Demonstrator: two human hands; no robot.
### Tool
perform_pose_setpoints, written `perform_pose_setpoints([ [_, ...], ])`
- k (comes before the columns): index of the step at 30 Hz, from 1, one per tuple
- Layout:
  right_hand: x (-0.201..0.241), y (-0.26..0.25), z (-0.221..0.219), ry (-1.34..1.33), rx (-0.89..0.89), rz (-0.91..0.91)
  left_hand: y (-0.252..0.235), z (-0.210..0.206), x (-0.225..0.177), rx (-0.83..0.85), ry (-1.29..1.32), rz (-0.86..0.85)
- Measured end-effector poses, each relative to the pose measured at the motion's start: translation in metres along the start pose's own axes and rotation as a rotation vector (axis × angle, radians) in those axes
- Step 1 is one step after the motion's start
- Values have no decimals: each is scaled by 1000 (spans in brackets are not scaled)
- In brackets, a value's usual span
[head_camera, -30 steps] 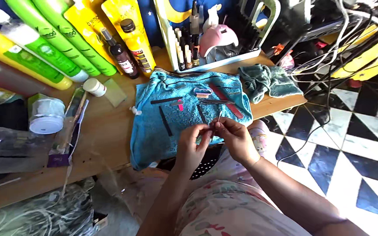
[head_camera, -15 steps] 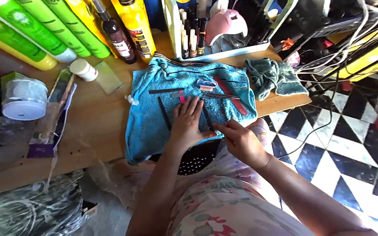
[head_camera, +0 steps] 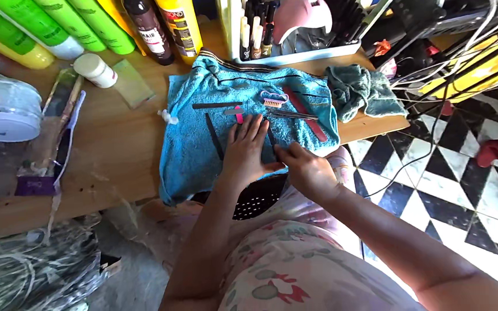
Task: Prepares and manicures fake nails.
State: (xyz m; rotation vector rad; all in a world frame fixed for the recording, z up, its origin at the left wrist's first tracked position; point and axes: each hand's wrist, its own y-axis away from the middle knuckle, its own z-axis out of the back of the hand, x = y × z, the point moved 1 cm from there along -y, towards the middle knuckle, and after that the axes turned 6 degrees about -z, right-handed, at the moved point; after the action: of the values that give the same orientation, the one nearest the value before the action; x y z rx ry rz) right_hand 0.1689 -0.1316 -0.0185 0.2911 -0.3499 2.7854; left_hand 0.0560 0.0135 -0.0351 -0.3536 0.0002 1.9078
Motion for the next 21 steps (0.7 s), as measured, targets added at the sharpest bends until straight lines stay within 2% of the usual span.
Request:
perform_pose_setpoints([
  [9,-4,22,5,-37,4,-22,-1,0,1,6,-3,-4],
  [16,-7,-4,4,-16,31,-5,-1,0,1,1,1,0],
  [21,-8,13,14,-57,-54,-11,0,-2,2,-12,-1,-2],
])
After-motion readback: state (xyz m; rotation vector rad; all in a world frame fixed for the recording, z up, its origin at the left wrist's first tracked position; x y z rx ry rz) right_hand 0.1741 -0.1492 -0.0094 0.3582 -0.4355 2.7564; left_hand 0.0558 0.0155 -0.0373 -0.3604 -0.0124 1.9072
